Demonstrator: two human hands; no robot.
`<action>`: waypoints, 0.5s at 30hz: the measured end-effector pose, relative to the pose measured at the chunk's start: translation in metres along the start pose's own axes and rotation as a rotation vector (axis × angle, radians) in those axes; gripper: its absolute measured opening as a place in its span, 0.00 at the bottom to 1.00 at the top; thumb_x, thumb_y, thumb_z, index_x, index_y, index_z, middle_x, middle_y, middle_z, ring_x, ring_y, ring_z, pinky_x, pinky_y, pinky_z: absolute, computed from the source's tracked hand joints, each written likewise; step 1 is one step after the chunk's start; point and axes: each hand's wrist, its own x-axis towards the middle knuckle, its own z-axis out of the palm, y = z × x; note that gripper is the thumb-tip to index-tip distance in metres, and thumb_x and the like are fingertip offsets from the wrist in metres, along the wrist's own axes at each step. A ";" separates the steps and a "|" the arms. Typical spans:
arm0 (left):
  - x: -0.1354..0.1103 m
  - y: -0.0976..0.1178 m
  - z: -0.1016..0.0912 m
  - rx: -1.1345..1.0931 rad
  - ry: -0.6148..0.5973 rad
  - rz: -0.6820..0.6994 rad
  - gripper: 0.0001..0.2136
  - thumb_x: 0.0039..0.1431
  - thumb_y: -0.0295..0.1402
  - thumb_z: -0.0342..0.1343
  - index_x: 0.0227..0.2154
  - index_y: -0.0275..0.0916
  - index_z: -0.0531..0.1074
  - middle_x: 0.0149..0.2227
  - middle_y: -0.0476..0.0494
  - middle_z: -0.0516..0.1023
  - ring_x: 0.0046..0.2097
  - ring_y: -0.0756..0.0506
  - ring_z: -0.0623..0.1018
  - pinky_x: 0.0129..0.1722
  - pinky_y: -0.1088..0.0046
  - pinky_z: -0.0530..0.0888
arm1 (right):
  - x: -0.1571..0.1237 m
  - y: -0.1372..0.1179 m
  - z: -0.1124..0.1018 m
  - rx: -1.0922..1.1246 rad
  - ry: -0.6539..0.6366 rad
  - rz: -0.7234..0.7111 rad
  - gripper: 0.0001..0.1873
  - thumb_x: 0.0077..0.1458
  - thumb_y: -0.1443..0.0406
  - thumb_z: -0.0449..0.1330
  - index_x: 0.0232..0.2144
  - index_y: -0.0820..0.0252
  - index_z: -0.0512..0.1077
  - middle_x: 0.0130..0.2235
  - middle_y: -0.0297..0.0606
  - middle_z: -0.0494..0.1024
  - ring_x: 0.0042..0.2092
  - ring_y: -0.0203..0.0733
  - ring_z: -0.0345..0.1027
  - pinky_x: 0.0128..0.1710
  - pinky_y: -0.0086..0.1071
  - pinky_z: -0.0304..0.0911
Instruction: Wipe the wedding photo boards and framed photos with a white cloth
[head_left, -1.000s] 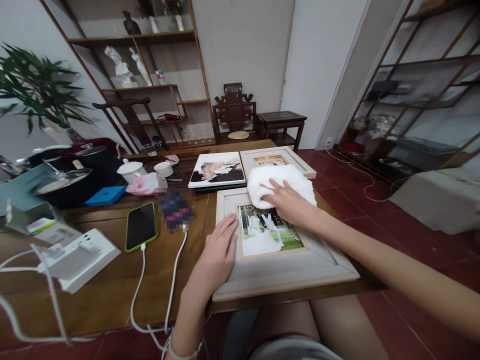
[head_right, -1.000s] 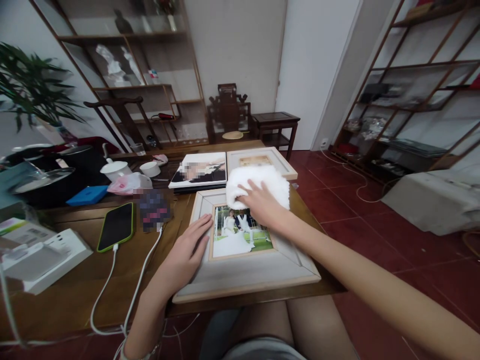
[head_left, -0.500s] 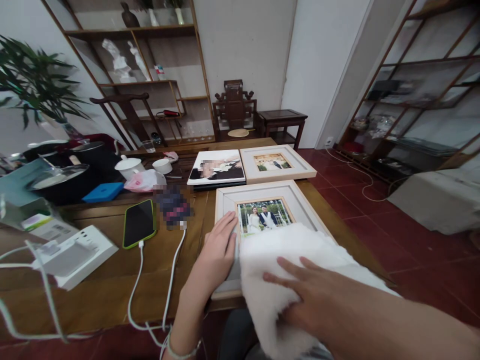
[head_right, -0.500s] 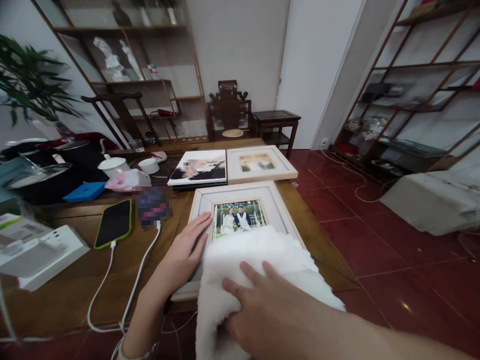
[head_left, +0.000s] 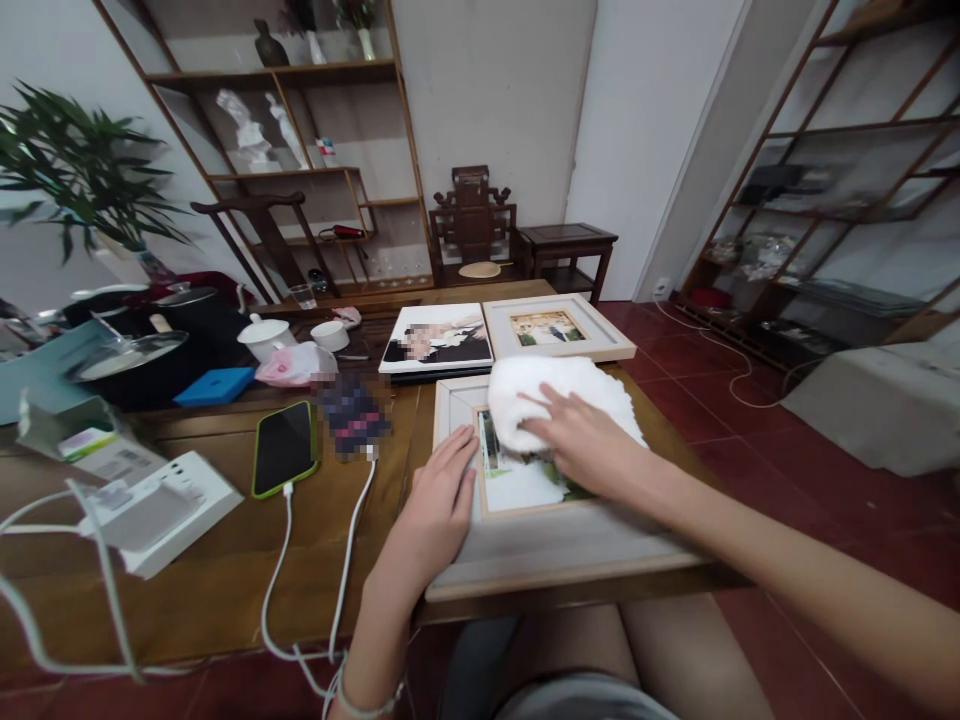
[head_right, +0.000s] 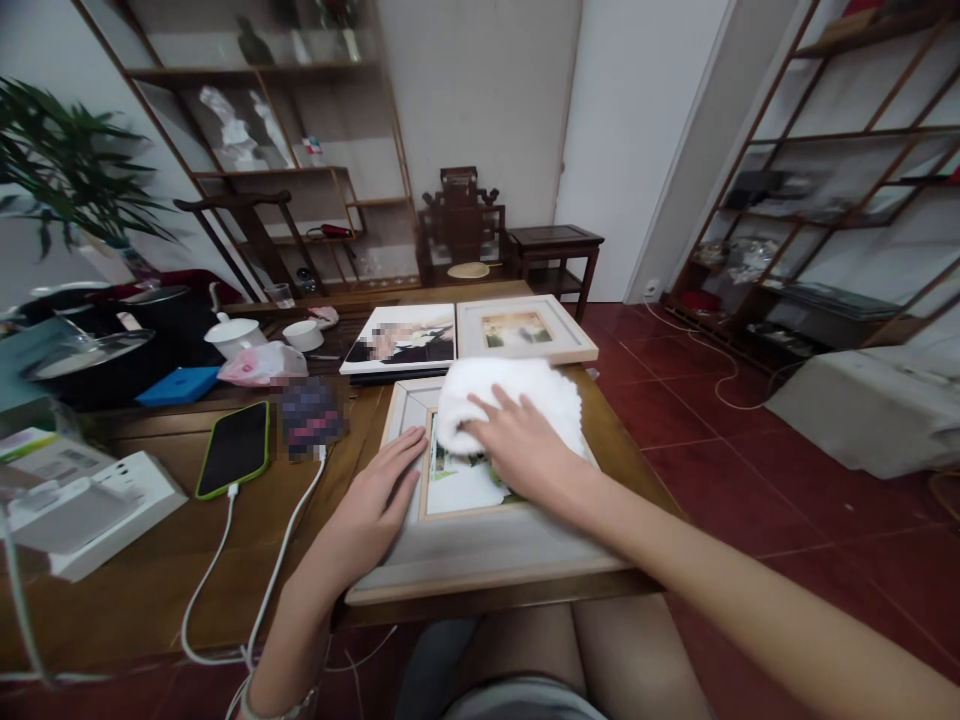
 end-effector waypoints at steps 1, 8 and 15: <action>0.000 0.000 0.000 -0.003 0.001 -0.001 0.20 0.64 0.30 0.41 0.56 0.33 0.64 0.62 0.36 0.62 0.63 0.43 0.61 0.61 0.55 0.60 | 0.011 0.006 -0.001 -0.033 0.030 0.026 0.32 0.45 0.81 0.49 0.53 0.61 0.67 0.63 0.45 0.58 0.63 0.60 0.46 0.54 0.53 0.56; -0.001 0.000 0.001 -0.035 0.029 -0.009 0.19 0.63 0.30 0.42 0.56 0.35 0.65 0.61 0.38 0.63 0.63 0.43 0.61 0.62 0.55 0.59 | 0.043 0.010 0.009 -0.123 -0.030 -0.029 0.30 0.48 0.81 0.48 0.53 0.63 0.67 0.64 0.47 0.55 0.63 0.65 0.43 0.55 0.61 0.51; -0.002 -0.002 0.006 -0.058 0.073 0.002 0.19 0.63 0.29 0.43 0.55 0.34 0.65 0.61 0.37 0.64 0.63 0.43 0.62 0.62 0.55 0.59 | -0.018 -0.030 -0.016 -0.009 -0.235 -0.118 0.26 0.47 0.79 0.52 0.50 0.65 0.70 0.62 0.52 0.60 0.61 0.67 0.50 0.52 0.61 0.56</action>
